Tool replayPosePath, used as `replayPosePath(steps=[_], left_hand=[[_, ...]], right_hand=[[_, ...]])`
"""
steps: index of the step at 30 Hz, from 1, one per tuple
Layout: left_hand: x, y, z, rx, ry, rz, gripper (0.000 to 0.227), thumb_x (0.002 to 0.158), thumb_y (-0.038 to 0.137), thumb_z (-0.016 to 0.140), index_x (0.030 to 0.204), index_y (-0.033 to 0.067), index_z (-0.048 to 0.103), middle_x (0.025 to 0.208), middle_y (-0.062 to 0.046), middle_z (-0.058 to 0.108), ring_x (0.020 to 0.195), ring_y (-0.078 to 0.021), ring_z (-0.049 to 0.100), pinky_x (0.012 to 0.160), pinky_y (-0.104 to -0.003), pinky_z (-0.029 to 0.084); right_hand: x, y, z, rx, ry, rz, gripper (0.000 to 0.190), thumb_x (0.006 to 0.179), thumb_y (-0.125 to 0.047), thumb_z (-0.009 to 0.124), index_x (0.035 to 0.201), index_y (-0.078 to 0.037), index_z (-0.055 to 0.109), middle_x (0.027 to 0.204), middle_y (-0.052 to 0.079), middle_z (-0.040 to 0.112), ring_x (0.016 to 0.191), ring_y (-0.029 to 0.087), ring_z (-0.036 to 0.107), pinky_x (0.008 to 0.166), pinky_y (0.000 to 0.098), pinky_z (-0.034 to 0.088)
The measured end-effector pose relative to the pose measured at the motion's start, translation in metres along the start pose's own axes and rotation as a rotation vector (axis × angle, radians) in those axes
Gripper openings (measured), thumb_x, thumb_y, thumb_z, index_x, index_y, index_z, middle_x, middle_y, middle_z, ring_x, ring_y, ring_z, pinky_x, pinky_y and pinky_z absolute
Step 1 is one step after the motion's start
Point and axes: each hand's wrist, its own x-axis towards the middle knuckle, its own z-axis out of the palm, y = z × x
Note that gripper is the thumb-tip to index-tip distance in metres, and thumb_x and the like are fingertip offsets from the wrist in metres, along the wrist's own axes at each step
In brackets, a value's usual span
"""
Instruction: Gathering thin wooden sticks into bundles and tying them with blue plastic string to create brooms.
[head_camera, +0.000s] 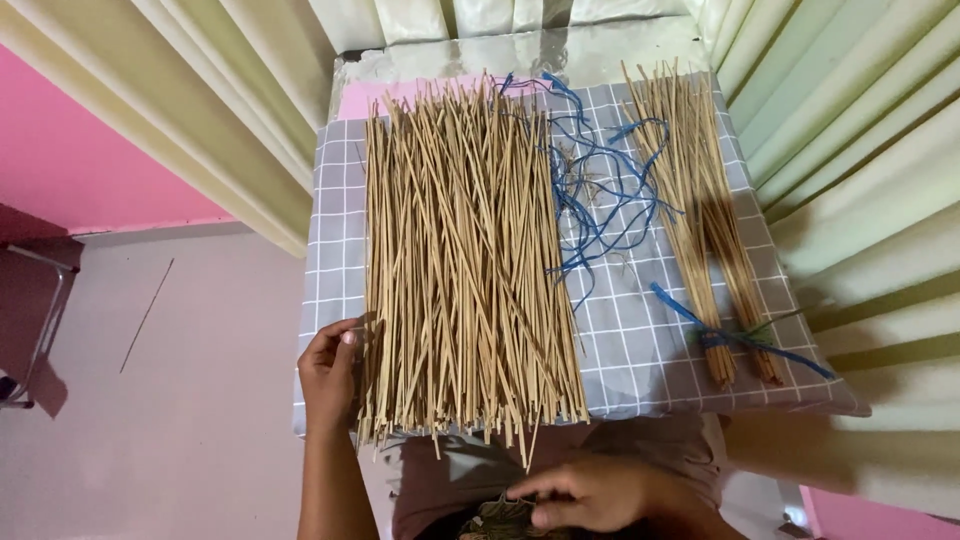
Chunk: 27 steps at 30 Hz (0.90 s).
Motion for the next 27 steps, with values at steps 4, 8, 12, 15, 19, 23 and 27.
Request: replayPosePath(steps=[4, 8, 12, 15, 19, 23, 27], left_hand=[[0.001, -0.001, -0.001, -0.002, -0.017, 0.049, 0.027, 0.095, 0.029, 0.066, 0.112, 0.0092, 0.073, 0.105, -0.005, 0.075, 0.098, -0.0161, 0.069, 0.087, -0.028, 0.053], [-0.002, 0.006, 0.003, -0.018, 0.002, 0.007, 0.023, 0.095, 0.025, 0.066, 0.111, 0.0094, 0.073, 0.103, -0.005, 0.074, 0.098, -0.0165, 0.069, 0.090, -0.030, 0.054], [-0.002, 0.005, 0.003, -0.003, 0.007, 0.008, 0.027, 0.094, 0.030, 0.067, 0.111, 0.0098, 0.073, 0.107, -0.004, 0.074, 0.101, -0.0157, 0.067, 0.091, -0.029, 0.053], [-0.001, 0.004, 0.003, 0.006, -0.006, 0.033, 0.020, 0.096, 0.023, 0.065, 0.110, 0.0100, 0.072, 0.109, -0.004, 0.075, 0.103, -0.0164, 0.069, 0.094, -0.030, 0.054], [0.001, -0.001, 0.001, -0.003, -0.013, 0.016, 0.025, 0.094, 0.029, 0.067, 0.111, 0.0105, 0.073, 0.109, -0.004, 0.074, 0.102, -0.0150, 0.069, 0.089, -0.030, 0.055], [-0.006, 0.014, 0.006, -0.041, -0.006, 0.004, 0.023, 0.094, 0.026, 0.067, 0.109, 0.0093, 0.072, 0.111, -0.006, 0.075, 0.105, -0.0181, 0.069, 0.094, -0.031, 0.055], [-0.002, 0.008, 0.003, -0.001, -0.013, 0.028, 0.021, 0.096, 0.023, 0.065, 0.110, 0.0095, 0.073, 0.109, -0.006, 0.075, 0.102, -0.0174, 0.071, 0.091, -0.030, 0.055]], right_hand=[[0.001, 0.007, -0.001, 0.115, 0.115, 0.164, 0.062, 0.099, -0.056, 0.043, 0.156, -0.033, 0.041, 0.138, -0.004, 0.063, 0.095, 0.010, 0.055, 0.085, 0.0274, 0.044], [-0.003, 0.001, -0.001, 0.089, 0.236, 0.106, 0.056, 0.101, -0.047, 0.045, 0.155, -0.032, 0.041, 0.162, 0.004, 0.042, 0.146, 0.021, 0.046, 0.113, 0.0338, 0.038], [-0.008, -0.013, 0.000, 0.117, 0.292, 0.230, 0.057, 0.101, -0.041, 0.048, 0.157, -0.034, 0.036, 0.166, 0.001, 0.034, 0.147, 0.023, 0.044, 0.118, 0.0499, 0.035], [-0.005, 0.006, 0.003, 0.115, 0.455, 0.163, 0.054, 0.100, -0.039, 0.055, 0.153, -0.030, 0.048, 0.120, -0.001, 0.072, 0.099, 0.012, 0.063, 0.087, 0.0293, 0.047], [-0.009, 0.001, 0.001, 0.206, 0.520, 0.205, 0.040, 0.098, -0.035, 0.057, 0.137, -0.025, 0.063, 0.133, 0.005, 0.071, 0.115, 0.019, 0.071, 0.097, 0.0352, 0.058], [-0.002, 0.012, 0.000, 0.133, 0.607, 0.257, 0.030, 0.098, -0.031, 0.060, 0.123, -0.020, 0.070, 0.130, 0.000, 0.073, 0.118, 0.016, 0.069, 0.101, 0.0332, 0.055], [0.005, 0.023, -0.006, 0.028, 0.685, 0.136, 0.023, 0.098, -0.022, 0.060, 0.117, -0.015, 0.072, 0.118, 0.003, 0.076, 0.108, 0.016, 0.073, 0.094, 0.0313, 0.060]])
